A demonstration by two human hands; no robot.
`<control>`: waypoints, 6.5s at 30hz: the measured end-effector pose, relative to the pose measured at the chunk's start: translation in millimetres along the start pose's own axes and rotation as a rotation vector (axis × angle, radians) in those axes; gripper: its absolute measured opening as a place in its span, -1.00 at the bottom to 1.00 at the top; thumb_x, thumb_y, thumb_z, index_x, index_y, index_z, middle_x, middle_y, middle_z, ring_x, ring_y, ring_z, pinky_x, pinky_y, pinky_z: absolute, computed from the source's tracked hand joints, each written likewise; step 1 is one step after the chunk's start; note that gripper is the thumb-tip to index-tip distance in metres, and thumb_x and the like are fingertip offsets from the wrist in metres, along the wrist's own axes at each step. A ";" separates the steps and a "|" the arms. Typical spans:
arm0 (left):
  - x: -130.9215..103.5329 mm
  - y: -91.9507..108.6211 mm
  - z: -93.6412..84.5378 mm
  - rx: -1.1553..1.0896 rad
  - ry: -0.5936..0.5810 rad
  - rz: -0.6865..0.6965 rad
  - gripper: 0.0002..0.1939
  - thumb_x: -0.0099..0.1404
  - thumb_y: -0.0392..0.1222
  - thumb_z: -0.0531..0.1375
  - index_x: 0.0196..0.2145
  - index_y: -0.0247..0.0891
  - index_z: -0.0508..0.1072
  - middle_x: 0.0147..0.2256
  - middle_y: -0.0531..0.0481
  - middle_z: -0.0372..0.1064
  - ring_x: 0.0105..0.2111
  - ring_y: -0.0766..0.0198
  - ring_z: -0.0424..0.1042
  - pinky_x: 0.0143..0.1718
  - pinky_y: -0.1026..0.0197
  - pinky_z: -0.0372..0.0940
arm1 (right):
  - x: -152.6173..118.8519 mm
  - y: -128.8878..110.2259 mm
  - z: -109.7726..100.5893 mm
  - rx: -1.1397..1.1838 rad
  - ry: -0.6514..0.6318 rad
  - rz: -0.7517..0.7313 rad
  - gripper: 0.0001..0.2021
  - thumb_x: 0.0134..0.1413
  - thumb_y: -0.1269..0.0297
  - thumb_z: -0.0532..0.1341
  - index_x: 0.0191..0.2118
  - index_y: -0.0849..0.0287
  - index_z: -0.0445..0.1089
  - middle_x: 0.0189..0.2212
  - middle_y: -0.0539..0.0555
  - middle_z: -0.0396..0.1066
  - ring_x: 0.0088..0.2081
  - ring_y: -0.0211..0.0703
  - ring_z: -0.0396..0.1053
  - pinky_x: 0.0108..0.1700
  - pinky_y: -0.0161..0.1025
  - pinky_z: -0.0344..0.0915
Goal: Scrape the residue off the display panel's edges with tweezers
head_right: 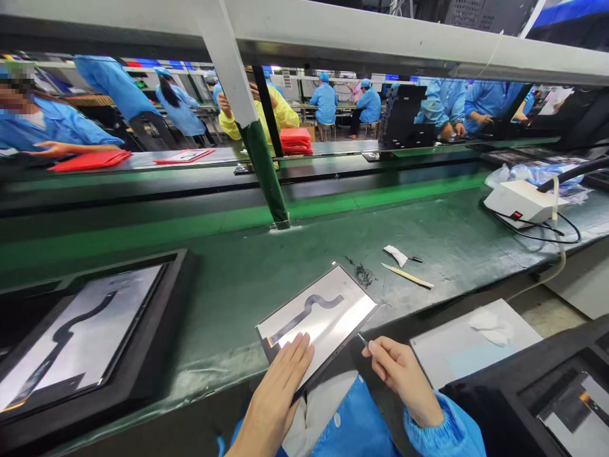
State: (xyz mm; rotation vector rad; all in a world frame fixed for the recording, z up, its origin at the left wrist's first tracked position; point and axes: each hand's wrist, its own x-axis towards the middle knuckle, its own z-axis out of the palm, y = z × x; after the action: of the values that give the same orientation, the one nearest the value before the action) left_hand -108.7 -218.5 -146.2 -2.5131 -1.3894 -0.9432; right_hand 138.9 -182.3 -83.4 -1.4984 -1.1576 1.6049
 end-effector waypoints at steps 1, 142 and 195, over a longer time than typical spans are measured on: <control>0.3 0.0 -0.2 -0.006 0.003 0.001 -0.06 0.02 -0.64 -0.10 0.39 -0.34 -0.05 0.30 -0.19 0.14 0.33 0.05 0.06 0.22 -0.09 0.23 | -0.7 -1.8 -0.6 0.000 0.009 0.000 -0.33 -0.13 -0.43 0.22 -0.38 0.22 0.44 -0.71 -0.19 0.02 -0.67 -0.44 -0.20 -0.62 -0.35 -0.30; 8.5 -17.7 -12.5 0.134 -0.204 0.274 -0.24 0.14 -0.66 -0.14 0.33 -0.53 0.05 0.31 -0.26 0.09 0.36 0.00 -0.05 0.28 -0.10 0.08 | -7.9 23.8 47.3 0.074 -0.104 0.042 -0.39 -0.16 -0.43 0.22 -0.49 0.09 0.13 -0.83 -0.23 0.06 -0.72 -0.43 -0.10 -0.62 -0.38 -0.24; 12.2 -1.2 2.6 0.077 -0.152 0.240 -0.29 0.18 -0.58 0.05 0.28 -0.29 0.19 0.41 -0.23 -0.26 0.38 -0.19 -0.19 0.23 -0.21 0.11 | -3.3 15.4 34.2 0.422 -0.260 0.384 -0.59 -0.23 -0.01 0.44 -0.42 0.24 0.39 -0.75 -0.23 0.08 -0.75 -0.55 -0.19 -0.72 -0.43 -0.37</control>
State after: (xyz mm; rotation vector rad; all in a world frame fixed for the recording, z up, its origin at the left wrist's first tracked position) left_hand -103.7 -208.0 -141.5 -2.6626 -1.1018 -0.6549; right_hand 107.4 -197.2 -97.6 -1.3070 -0.6152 2.1937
